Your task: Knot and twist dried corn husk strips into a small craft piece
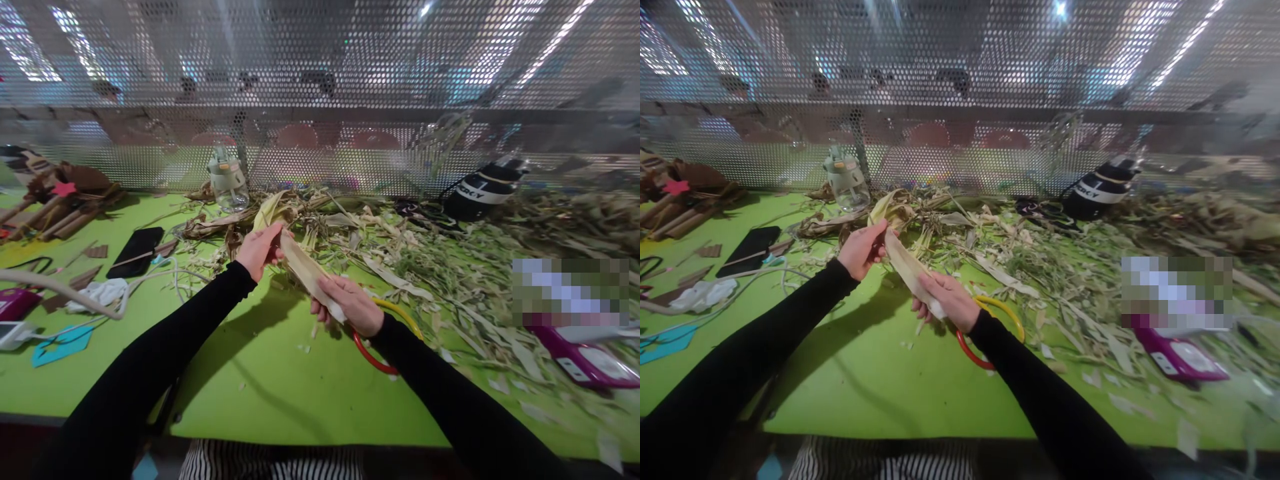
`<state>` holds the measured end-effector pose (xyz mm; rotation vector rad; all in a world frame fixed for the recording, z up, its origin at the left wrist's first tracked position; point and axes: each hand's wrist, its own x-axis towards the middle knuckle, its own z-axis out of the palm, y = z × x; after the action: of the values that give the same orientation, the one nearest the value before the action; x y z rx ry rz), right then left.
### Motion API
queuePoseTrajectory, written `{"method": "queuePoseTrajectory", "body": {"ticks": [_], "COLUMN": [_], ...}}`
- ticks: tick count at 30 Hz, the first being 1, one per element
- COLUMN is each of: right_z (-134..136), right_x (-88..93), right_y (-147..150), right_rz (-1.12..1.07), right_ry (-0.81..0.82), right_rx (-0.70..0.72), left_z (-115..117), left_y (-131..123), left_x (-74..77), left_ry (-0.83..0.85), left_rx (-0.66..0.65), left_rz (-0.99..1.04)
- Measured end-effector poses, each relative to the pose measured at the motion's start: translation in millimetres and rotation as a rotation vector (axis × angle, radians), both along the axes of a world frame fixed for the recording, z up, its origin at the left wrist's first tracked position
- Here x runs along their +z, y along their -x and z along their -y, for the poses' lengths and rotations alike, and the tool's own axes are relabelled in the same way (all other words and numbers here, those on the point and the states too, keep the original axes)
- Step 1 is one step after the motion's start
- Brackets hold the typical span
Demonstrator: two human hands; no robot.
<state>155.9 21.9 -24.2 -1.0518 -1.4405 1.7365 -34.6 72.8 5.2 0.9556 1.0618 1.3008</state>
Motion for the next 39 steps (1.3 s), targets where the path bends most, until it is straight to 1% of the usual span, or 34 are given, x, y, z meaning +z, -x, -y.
{"method": "queuePoseTrajectory", "body": {"ticks": [4, 6, 8, 10, 12, 14, 15, 16, 18, 20, 22, 26, 29, 32, 33, 35, 37, 39], "right_z": [-3, -4, -6, -7, -9, -12, -12, -13, -13, -13, -12, -9, -9, -11, -12, -11, -4, 10], "right_x": [2.8, 4.7, 5.7, 4.8, 2.4, -0.6, -1.9, -2.9, -3.8, -3.9, -3.8, -5.1, -6.1, -2.2, 1.3, 11.8, 24.0, 32.6], "right_y": [-5, -6, -5, -4, -2, -2, -2, -2, -3, -4, -5, -6, -5, -3, -4, -9, -22, -41], "right_rz": [0.106, 0.129, 0.106, 0.092, 0.101, 0.124, 0.136, 0.147, 0.153, 0.122, 0.063, -0.007, 0.029, 0.177, 0.240, 0.393, 0.625, 0.987], "right_ry": [-0.104, -0.153, -0.196, -0.239, -0.270, -0.278, -0.276, -0.274, -0.262, -0.237, -0.225, -0.262, -0.284, -0.309, -0.327, -0.389, -0.485, -0.588], "right_rx": [-0.035, -0.018, -0.010, -0.054, -0.134, -0.195, -0.208, -0.216, -0.230, -0.237, -0.222, -0.159, -0.130, -0.088, -0.091, -0.123, -0.146, -0.116], "left_z": [-8, -12, -15, -13, -7, 3, 9, 14, 21, 23, 23, 19, 19, 21, 21, 22, 23, 22], "left_y": [11, 16, 18, 16, 8, -4, -10, -16, -25, -29, -29, -25, -23, -22, -22, -22, -22, -23], "left_x": [0.2, -1.0, -3.0, -5.2, -7.9, -10.8, -12.3, -13.5, -15.0, -15.2, -14.7, -14.9, -16.3, -17.8, -18.2, -18.2, -16.8, -14.3], "left_ry": [-0.073, -0.056, -0.008, 0.063, 0.119, 0.105, 0.076, 0.057, 0.059, 0.079, 0.117, 0.224, 0.233, 0.199, 0.188, 0.176, 0.180, 0.198], "left_rx": [0.091, 0.119, 0.113, 0.036, -0.125, -0.318, -0.360, -0.381, -0.361, -0.332, -0.334, -0.399, -0.453, -0.509, -0.494, -0.410, -0.318, -0.266], "left_rz": [-0.081, -0.070, -0.020, 0.021, 0.005, -0.065, -0.101, -0.120, -0.118, -0.075, -0.006, 0.135, 0.157, 0.077, 0.038, -0.026, -0.025, 0.041]}}
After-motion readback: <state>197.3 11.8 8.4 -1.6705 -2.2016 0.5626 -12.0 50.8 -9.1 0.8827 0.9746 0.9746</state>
